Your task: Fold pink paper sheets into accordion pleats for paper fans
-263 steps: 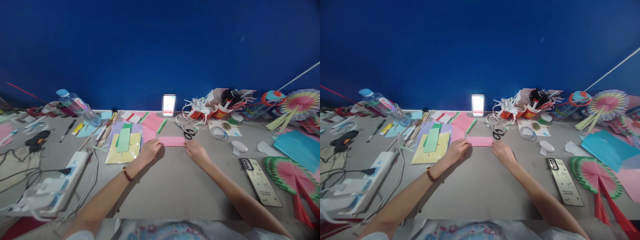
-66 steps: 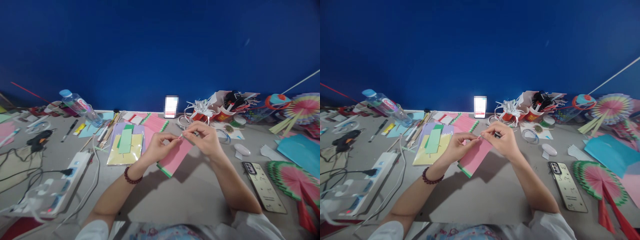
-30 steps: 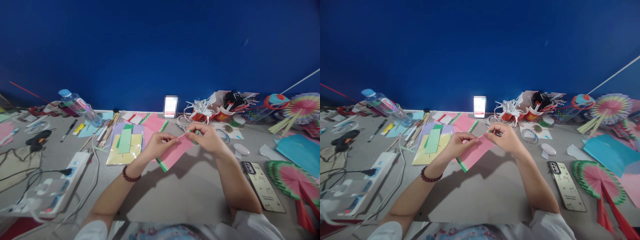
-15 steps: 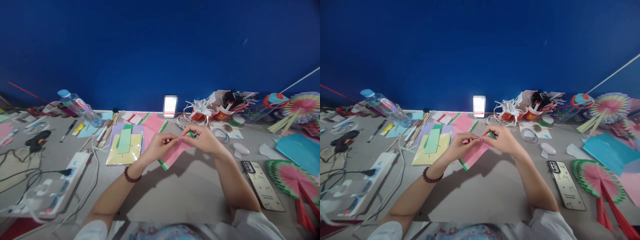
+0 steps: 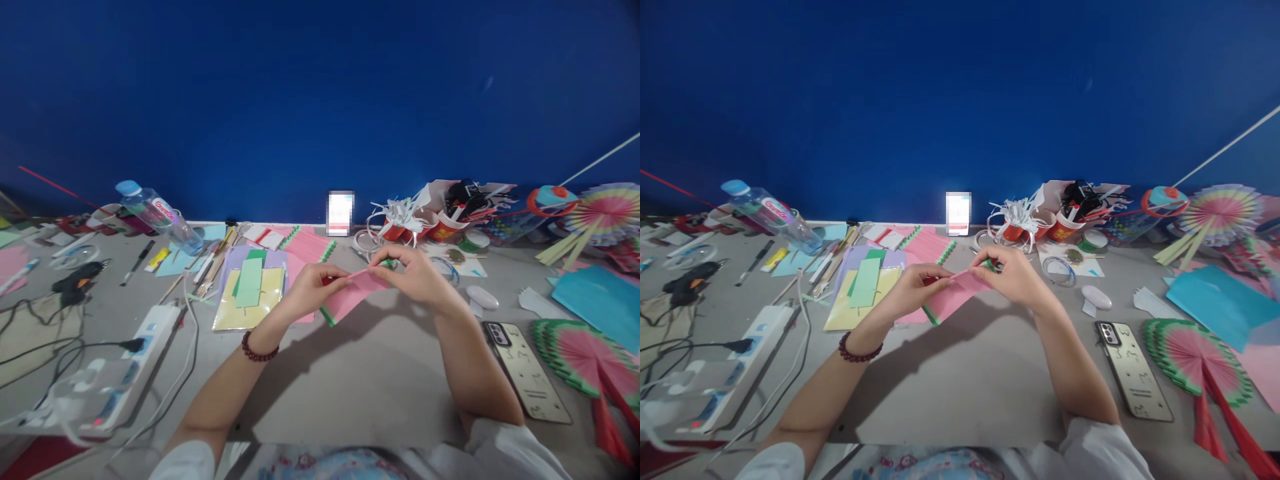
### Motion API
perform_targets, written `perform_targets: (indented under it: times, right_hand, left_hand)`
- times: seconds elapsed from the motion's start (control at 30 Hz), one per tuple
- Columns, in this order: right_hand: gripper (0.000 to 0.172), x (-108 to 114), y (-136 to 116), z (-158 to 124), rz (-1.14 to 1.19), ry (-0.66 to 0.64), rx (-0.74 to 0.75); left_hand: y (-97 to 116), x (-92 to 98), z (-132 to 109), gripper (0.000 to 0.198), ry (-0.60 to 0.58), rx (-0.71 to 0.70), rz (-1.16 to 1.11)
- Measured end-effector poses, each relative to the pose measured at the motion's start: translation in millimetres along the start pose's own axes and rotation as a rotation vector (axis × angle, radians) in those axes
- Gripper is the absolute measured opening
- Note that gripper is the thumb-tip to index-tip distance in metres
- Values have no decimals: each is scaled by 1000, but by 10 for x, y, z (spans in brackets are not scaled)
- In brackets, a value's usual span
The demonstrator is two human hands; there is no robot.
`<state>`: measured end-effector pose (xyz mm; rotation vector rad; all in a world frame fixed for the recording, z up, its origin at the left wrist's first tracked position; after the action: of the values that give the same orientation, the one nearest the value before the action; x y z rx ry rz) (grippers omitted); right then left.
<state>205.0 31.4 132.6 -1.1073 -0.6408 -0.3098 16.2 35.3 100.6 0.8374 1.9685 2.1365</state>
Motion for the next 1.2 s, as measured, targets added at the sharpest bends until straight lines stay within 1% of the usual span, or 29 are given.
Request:
perform_targets:
  times: [0.13,0.27,0.33,0.43,0.5,0.63,0.77,0.93,1.1,1.2]
  right_hand:
    - [8,-4,-4,4,5,-4,12]
    - [7,-11,-6,3,-10,-14,17]
    - [7,-24,-36,-1,-53,-34,68]
    - [4,-53,-120,-15,-154,-40,208]
    - [5,-86,-161,-22,-211,-42,262]
    - [12,-162,-162,-7,-251,-61,250]
    - [13,-205,-148,11,-268,-57,247]
    - [11,-186,-165,0,-242,-59,242]
    - [11,-114,-171,-11,-201,-67,218]
    - [11,-92,-171,-16,-179,-72,220]
  left_hand:
    - [25,6,-15,25,35,-31,33]
    - [62,15,-36,27,78,-95,143]
    - [77,11,-46,27,94,-128,212]
    - [91,-7,-54,28,118,-155,298]
    - [102,-26,-57,28,119,-169,356]
    - [134,-46,-57,29,96,-190,438]
    - [147,-36,-55,28,82,-197,479]
    - [150,9,-68,30,78,-153,433]
    - [156,105,-73,24,67,-82,330]
    - [155,140,-73,22,59,-72,284]
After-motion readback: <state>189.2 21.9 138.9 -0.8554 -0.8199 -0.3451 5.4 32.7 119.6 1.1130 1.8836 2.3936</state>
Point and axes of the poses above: each hand's wrist, its own z-axis towards the middle knuckle, its own x-axis out of the back of the hand, y = z × x, the point moved 4 cm from there along z, towards the middle knuckle, and after that the axes turned 6 degrees about x, right-handed, at the moved point
